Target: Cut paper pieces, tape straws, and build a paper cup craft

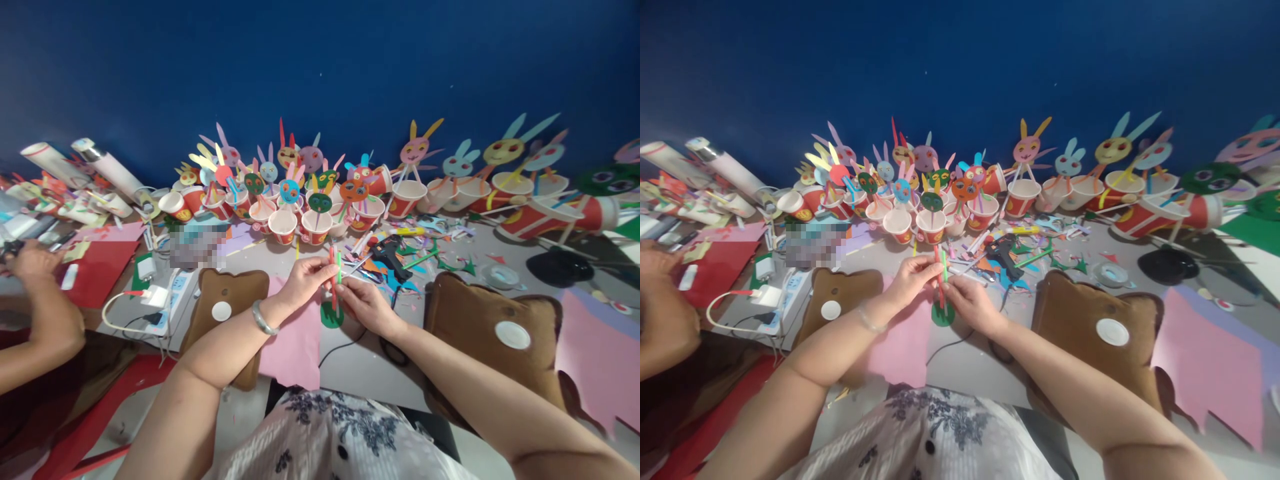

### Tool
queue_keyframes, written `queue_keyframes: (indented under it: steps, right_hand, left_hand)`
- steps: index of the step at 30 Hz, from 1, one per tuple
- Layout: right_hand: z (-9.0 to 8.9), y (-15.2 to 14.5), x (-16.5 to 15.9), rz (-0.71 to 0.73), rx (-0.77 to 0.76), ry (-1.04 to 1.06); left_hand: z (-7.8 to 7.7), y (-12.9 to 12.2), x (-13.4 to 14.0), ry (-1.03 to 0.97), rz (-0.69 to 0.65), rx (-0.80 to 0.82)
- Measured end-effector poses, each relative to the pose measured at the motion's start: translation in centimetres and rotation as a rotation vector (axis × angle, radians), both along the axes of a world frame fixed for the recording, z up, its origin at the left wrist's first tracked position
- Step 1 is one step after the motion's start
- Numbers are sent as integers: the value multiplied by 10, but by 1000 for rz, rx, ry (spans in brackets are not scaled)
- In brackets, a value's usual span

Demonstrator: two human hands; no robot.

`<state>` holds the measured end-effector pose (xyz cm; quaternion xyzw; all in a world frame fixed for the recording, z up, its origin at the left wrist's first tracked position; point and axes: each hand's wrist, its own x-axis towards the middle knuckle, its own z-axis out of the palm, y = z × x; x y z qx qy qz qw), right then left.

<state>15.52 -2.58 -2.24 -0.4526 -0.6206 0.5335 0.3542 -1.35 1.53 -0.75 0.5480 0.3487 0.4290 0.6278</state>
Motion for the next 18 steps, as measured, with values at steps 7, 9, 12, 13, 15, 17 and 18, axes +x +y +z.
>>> queue_keyframes:
  steps: [7,9,12,13,15,17,18]
  right_hand:
    - [0,-1,0,-3,-36,34]
    - [2,0,0,4,-49,46]
    - [3,0,0,12,-50,53]
    - [4,0,0,14,-47,50]
    - [4,0,0,19,-36,38]
    - [4,0,0,23,-27,27]
    - [4,0,0,22,-25,24]
  left_hand:
    - [2,-1,1,-18,-17,-29]
    - [3,-1,2,-34,-22,-39]
    - [6,-2,2,-57,-26,-51]
    - [7,-2,1,-61,-23,-55]
    - [8,-2,1,-64,-18,-61]
    - [8,-2,1,-65,-15,-68]
    - [8,-2,1,-66,-15,-72]
